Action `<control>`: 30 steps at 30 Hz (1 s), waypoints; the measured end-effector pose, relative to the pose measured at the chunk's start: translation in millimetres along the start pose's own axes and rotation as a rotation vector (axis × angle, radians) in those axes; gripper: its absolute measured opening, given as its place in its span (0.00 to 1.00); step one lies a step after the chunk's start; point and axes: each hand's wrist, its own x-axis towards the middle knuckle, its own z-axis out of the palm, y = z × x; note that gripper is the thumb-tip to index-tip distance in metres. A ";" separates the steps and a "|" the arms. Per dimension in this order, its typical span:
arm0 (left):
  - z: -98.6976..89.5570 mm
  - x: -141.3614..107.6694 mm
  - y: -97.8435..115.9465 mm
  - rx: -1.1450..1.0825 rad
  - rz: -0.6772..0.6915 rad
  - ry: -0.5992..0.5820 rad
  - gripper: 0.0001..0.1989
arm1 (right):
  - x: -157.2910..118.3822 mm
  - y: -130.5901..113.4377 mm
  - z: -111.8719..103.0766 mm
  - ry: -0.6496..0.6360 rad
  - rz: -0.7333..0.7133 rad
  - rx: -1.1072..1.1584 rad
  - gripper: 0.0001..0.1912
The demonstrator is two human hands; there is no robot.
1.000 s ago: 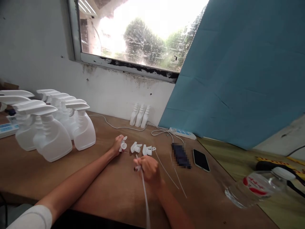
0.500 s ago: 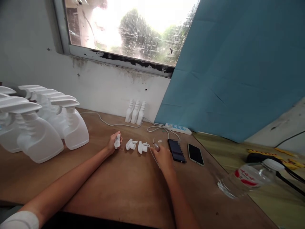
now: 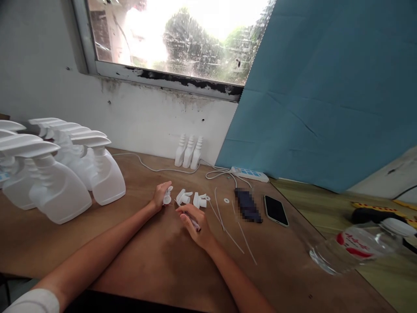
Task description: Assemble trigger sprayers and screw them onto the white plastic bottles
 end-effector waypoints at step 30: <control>4.3 -9.9 3.1 -0.022 -0.087 -0.098 0.17 | 2.6 5.9 32.2 0.175 0.146 0.185 0.15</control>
